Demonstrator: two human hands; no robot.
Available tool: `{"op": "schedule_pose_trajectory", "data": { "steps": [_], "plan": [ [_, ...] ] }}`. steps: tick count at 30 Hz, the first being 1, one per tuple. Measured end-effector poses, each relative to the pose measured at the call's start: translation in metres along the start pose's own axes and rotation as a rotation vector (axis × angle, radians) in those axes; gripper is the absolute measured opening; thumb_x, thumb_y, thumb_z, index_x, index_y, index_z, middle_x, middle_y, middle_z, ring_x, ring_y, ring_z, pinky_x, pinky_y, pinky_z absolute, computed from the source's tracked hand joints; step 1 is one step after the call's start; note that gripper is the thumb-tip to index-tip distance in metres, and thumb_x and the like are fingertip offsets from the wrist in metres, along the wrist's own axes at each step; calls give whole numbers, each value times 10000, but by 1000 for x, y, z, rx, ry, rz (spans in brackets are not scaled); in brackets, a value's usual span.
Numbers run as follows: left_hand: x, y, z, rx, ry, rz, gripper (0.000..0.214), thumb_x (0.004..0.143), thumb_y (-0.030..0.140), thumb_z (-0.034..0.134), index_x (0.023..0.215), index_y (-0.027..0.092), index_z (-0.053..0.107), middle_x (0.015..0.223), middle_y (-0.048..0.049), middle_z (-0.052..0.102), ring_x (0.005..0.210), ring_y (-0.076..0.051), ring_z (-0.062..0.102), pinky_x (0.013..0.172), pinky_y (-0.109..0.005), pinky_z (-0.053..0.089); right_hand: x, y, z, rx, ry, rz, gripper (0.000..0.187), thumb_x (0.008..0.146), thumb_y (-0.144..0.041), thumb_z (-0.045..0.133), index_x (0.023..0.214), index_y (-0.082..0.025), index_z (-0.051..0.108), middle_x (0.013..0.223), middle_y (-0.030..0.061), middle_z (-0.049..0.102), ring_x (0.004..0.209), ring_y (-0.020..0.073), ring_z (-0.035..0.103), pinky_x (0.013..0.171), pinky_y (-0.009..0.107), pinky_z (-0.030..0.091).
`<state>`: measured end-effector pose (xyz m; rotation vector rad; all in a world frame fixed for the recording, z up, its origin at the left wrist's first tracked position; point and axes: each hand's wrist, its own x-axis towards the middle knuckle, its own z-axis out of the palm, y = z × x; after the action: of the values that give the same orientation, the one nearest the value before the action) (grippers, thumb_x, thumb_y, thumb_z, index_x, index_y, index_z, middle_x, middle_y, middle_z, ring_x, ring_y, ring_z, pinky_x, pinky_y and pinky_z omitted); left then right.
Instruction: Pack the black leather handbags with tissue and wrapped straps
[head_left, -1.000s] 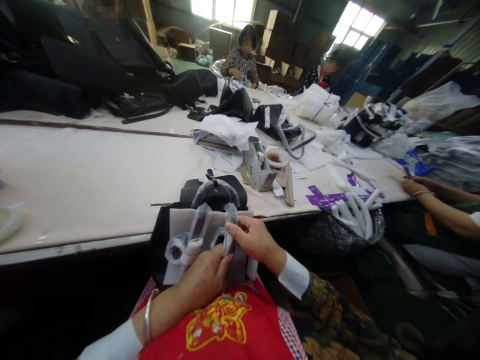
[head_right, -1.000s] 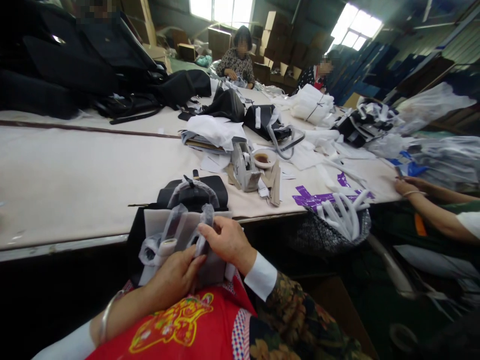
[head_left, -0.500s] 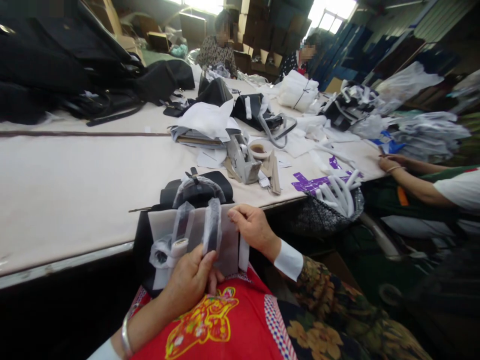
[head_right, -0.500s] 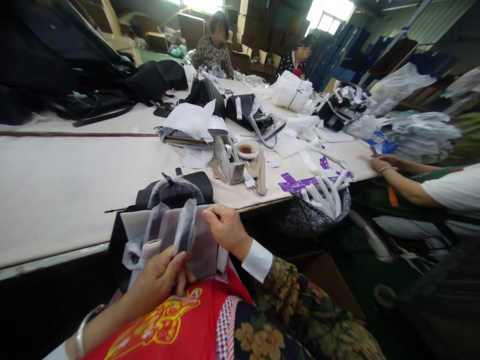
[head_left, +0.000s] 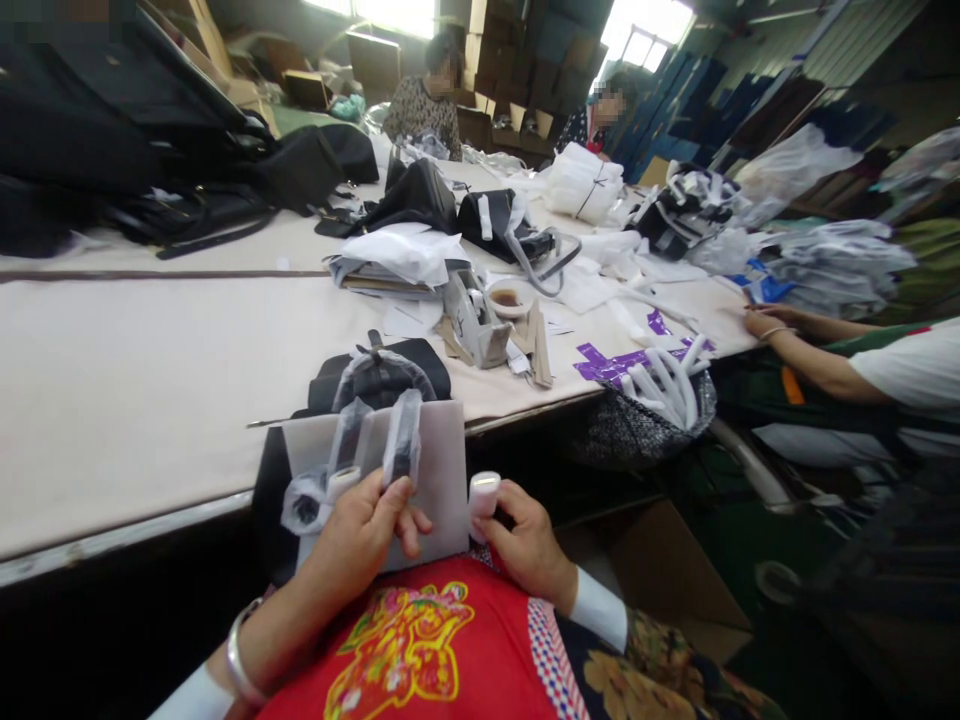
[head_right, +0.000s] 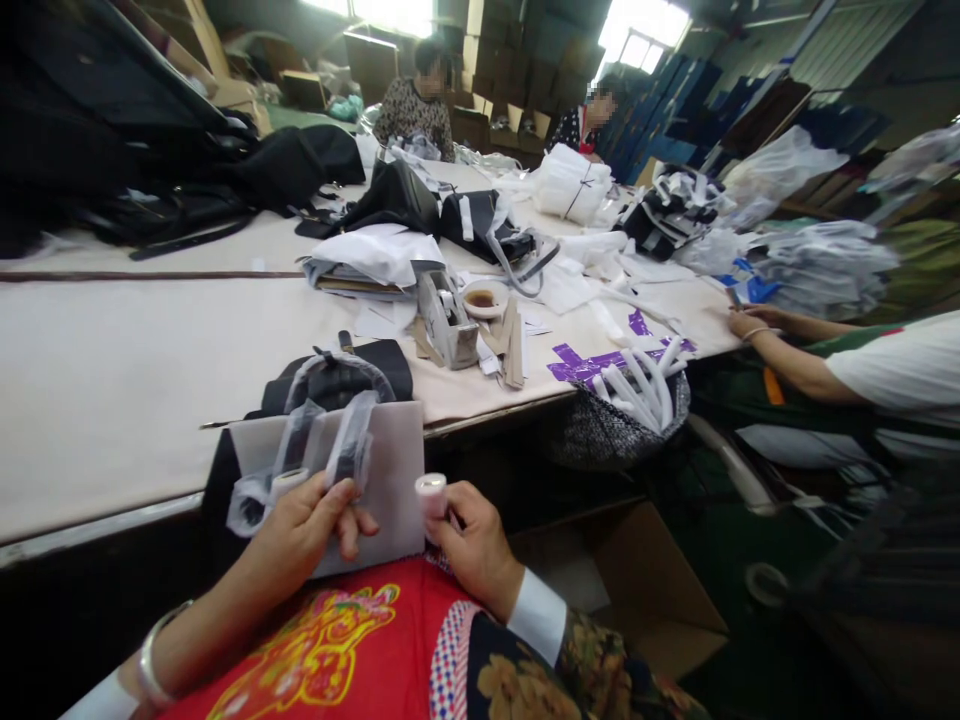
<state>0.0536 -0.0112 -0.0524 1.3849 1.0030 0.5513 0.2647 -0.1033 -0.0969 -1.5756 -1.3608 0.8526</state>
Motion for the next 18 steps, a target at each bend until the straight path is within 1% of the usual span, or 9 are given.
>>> {"op": "schedule_pose_trajectory", "data": {
  "steps": [1, 3, 6, 8, 11, 13, 15, 17, 18],
  "plan": [
    [3, 2, -2, -24, 5, -3, 289, 982, 482, 443, 838, 235, 489, 480, 22, 654, 685, -229, 738, 690, -325, 532, -1, -4, -1, 17, -52, -63, 95, 876, -229, 622, 877, -173, 700, 858, 33, 651, 795, 167, 597, 733, 271, 459],
    [8, 7, -7, -84, 19, -8, 299, 958, 496, 483, 828, 228, 504, 453, 30, 627, 612, -225, 717, 639, -314, 524, 1, -16, -2, 28, -129, -117, 113, 917, -223, 585, 913, -178, 689, 835, 22, 656, 761, 155, 596, 708, 259, 452],
    [16, 16, -15, -118, 90, 6, 302, 919, 487, 547, 796, 211, 546, 493, 10, 652, 574, -204, 692, 598, -287, 517, 10, -45, 2, -61, -119, -161, 105, 934, -203, 569, 881, -180, 657, 806, 19, 644, 736, 156, 584, 677, 262, 430],
    [18, 21, -19, -80, 160, 15, 319, 890, 487, 591, 743, 205, 555, 543, -10, 684, 528, -180, 660, 531, -262, 486, 16, -68, 6, -216, -92, -307, 133, 957, -214, 543, 878, -177, 643, 806, 39, 646, 747, 177, 580, 697, 296, 412],
    [14, 23, -17, -93, 204, -52, 326, 869, 494, 618, 748, 199, 554, 612, -36, 733, 491, -175, 653, 475, -256, 477, 20, -96, 9, -427, -87, -584, 186, 985, -214, 486, 879, -170, 632, 782, 69, 651, 741, 203, 574, 707, 339, 376],
    [11, 20, -11, -167, 209, -98, 299, 892, 479, 595, 811, 193, 556, 703, -65, 774, 599, -199, 721, 552, -274, 545, 20, -104, 8, -452, -200, -742, 195, 977, -194, 462, 876, -167, 626, 762, 75, 652, 706, 201, 570, 672, 337, 366],
    [8, 15, -5, -242, 232, -96, 273, 917, 458, 574, 854, 193, 549, 779, -79, 794, 717, -212, 760, 655, -302, 591, 21, -103, 4, -414, -402, -849, 200, 966, -193, 450, 881, -165, 629, 753, 73, 658, 689, 197, 577, 651, 327, 376],
    [8, 9, 1, -305, 247, -77, 263, 929, 449, 573, 871, 195, 539, 815, -86, 800, 782, -218, 771, 731, -331, 605, 20, -94, -2, -345, -582, -833, 205, 973, -218, 455, 906, -166, 641, 774, 67, 673, 712, 190, 604, 670, 310, 409],
    [9, 6, 3, -343, 254, -75, 265, 927, 450, 583, 870, 196, 533, 816, -89, 801, 790, -222, 773, 755, -348, 609, 19, -88, -7, -308, -644, -759, 202, 981, -238, 468, 921, -169, 648, 795, 61, 683, 731, 182, 619, 684, 294, 427]
  ]
}}
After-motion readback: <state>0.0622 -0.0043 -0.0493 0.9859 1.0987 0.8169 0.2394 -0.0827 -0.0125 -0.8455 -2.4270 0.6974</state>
